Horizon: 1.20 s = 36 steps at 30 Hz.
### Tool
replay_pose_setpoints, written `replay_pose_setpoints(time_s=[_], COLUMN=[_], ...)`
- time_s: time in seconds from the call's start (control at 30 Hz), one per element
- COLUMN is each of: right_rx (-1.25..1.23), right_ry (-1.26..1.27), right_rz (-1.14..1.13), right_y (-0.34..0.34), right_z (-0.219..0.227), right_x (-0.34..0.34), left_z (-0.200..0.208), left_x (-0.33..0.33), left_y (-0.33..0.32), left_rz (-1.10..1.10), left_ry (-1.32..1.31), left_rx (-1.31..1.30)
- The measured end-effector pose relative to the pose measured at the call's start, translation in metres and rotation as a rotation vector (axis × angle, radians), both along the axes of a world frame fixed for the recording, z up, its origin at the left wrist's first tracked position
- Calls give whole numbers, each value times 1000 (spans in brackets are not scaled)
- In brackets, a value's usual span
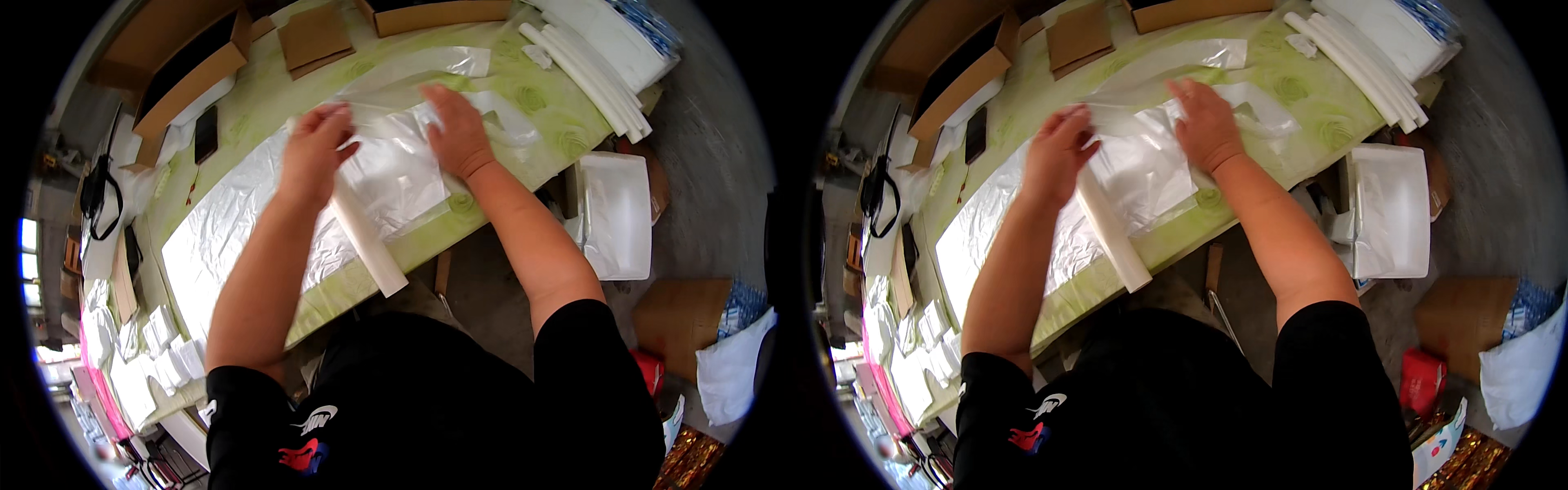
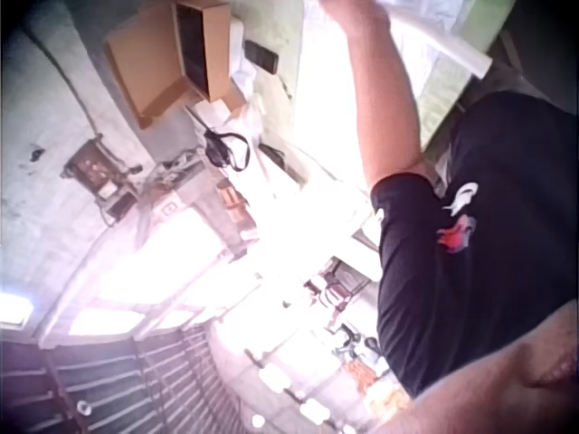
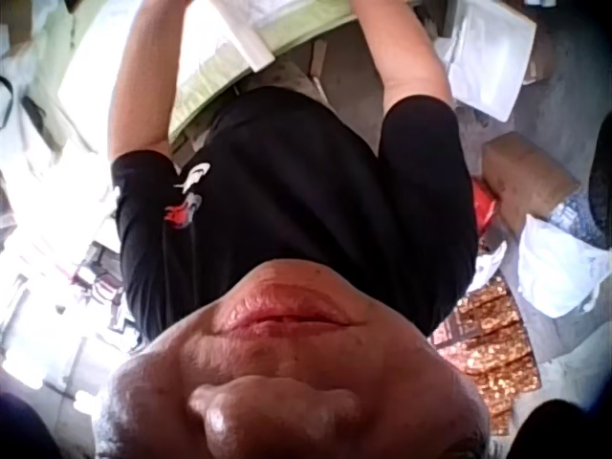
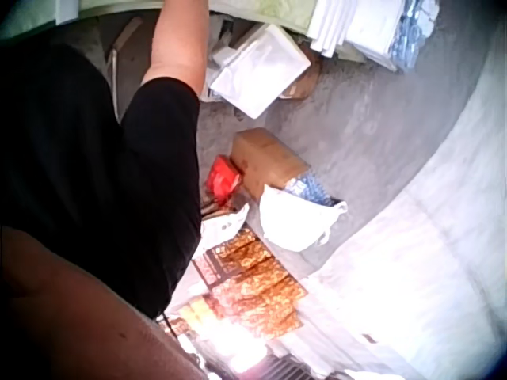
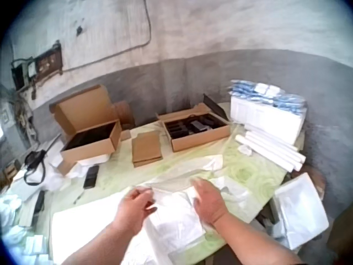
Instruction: The person repeatedly wraps small white rectangular items in clear plastic film on a table. They unroll the film, place an item on it, fold the film around the item, and set the wrapped item aside. The process is repeated multiple times.
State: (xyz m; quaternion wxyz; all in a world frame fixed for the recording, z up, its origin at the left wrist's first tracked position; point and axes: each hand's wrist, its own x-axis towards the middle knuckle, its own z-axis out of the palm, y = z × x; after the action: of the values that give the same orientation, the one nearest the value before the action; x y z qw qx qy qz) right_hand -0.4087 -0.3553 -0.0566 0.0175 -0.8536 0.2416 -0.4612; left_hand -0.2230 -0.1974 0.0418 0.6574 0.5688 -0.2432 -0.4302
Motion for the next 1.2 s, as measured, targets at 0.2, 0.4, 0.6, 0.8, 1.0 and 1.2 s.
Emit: replay_pose_setpoints(time_s=[0.2, 0.4, 0.6, 0.8, 1.0, 1.2], right_rx=[135, 179, 223, 84, 160, 464], right_ry=[9, 45, 136, 105, 79, 188], right_rz=[-132, -130, -167, -108, 446, 835], right_y=[-13, -13, -17, -17, 93, 187], right_z=[-12, -12, -12, -6, 18, 32], right_x=[-2, -3, -2, -7, -4, 12], left_z=[8, -36, -66, -66, -82, -65], left_x=[127, 171, 166, 38, 4, 2], left_y=[148, 222, 210, 134, 136, 140], left_rz=[244, 303, 528, 150, -16, -129], left_ry=[-156, -448, -1209, -1259, -1289, -1301], left_rx=[175, 596, 541, 15, 311, 491])
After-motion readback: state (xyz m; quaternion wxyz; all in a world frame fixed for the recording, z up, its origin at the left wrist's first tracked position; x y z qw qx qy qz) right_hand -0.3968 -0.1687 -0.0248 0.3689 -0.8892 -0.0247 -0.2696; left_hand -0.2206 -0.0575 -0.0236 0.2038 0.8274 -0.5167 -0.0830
